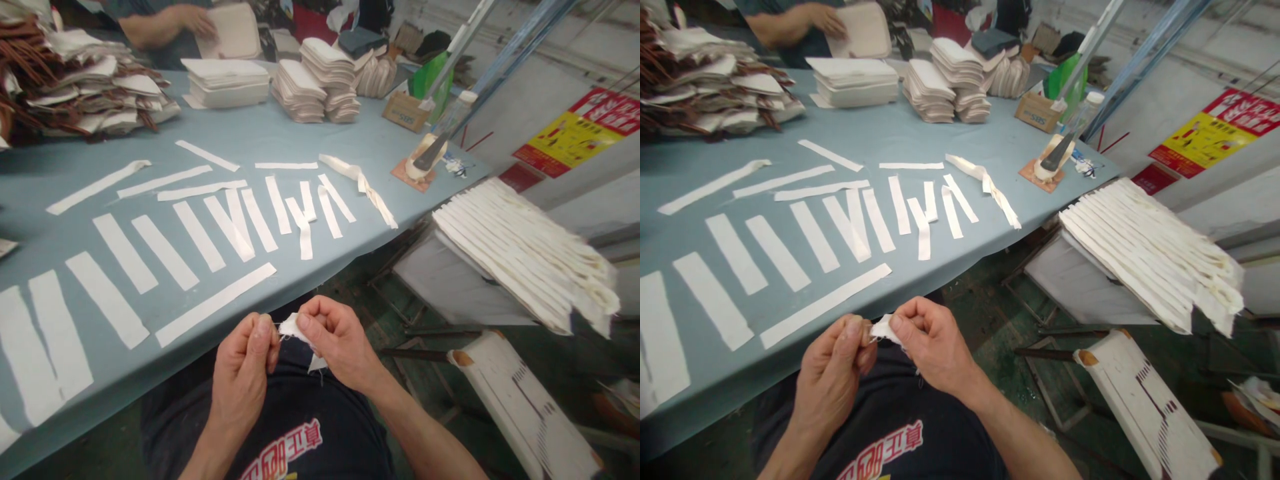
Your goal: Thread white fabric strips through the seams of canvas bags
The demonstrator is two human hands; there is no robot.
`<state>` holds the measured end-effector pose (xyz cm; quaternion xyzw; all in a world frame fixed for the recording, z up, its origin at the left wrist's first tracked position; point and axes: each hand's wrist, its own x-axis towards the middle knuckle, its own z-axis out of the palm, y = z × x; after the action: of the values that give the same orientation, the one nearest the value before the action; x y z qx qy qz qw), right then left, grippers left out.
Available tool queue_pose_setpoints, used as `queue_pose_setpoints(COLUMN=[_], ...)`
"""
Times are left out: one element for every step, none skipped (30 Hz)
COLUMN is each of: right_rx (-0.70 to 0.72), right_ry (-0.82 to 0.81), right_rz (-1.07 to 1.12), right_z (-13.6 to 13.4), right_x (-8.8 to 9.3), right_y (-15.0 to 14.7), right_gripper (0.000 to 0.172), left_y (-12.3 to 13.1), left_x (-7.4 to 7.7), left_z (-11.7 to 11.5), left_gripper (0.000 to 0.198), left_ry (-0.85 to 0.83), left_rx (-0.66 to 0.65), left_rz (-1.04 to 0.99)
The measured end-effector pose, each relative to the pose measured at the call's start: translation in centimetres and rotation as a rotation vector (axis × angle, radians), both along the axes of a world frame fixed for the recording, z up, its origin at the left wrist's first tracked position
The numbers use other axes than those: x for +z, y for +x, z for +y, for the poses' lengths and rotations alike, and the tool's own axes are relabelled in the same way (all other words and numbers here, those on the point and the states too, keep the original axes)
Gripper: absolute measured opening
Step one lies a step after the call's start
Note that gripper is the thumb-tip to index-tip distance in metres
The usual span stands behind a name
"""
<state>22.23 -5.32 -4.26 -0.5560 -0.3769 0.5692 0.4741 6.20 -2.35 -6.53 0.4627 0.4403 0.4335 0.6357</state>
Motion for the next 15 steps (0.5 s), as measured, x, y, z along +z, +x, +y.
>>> queue_pose_setpoints(right_rx=[-0.017,-0.038,-0.065,-0.096,-0.123,-0.148,-0.165,-0.174,-0.174,-0.170,-0.167,-0.180,-0.207,-0.229,-0.213], right_ry=[0.008,0.016,0.026,0.032,0.035,0.035,0.032,0.023,0.011,-0.001,-0.018,-0.028,-0.042,-0.077,-0.119], right_rz=[-0.013,-0.030,-0.048,-0.066,-0.081,-0.092,-0.099,-0.103,-0.108,-0.114,-0.132,-0.159,-0.187,-0.219,-0.241], right_z=[0.0,0.0,0.1,0.2,0.4,0.5,0.6,0.5,0.3,0.0,-0.4,-0.9,-1.3,-1.6,-1.8], right_x=[0.0,-0.1,-0.1,-0.1,-0.1,-0.1,-0.1,-0.1,-0.1,-0.1,-0.3,-0.7,-1.3,-2.0,-2.9], right_y=[-0.2,-0.3,-0.5,-0.6,-0.7,-0.7,-0.7,-0.6,-0.6,-0.6,-0.6,-0.6,-0.5,-0.6,-0.7], right_gripper=[0.052,0.052,0.052,0.051,0.051,0.050,0.050,0.050,0.050,0.051,0.051,0.051,0.051,0.051,0.053], left_y=[0.1,0.2,0.3,0.4,0.3,0.2,0.0,-0.2,-0.5,-0.8,-1.0,-1.2,-1.4,-1.7,-2.1], left_x=[-0.2,-0.4,-0.6,-0.8,-1.0,-1.3,-1.5,-1.7,-1.7,-1.8,-1.9,-2.1,-2.4,-2.9,-3.4], left_z=[-0.2,-0.4,-0.5,-0.6,-0.8,-0.9,-1.1,-1.5,-2.0,-2.6,-3.3,-3.9,-4.4,-4.7,-4.7], left_gripper=[0.056,0.055,0.055,0.055,0.055,0.056,0.056,0.057,0.058,0.061,0.063,0.065,0.068,0.070,0.069], left_ry=[-0.004,-0.009,-0.014,-0.022,-0.029,-0.036,-0.043,-0.052,-0.061,-0.073,-0.091,-0.110,-0.129,-0.146,-0.158], left_rx=[0.031,0.055,0.076,0.095,0.111,0.124,0.132,0.133,0.123,0.106,0.076,0.041,0.006,-0.018,-0.032], left_rz=[-0.005,-0.012,-0.023,-0.034,-0.043,-0.045,-0.038,-0.019,0.014,0.057,0.108,0.163,0.216,0.271,0.326])
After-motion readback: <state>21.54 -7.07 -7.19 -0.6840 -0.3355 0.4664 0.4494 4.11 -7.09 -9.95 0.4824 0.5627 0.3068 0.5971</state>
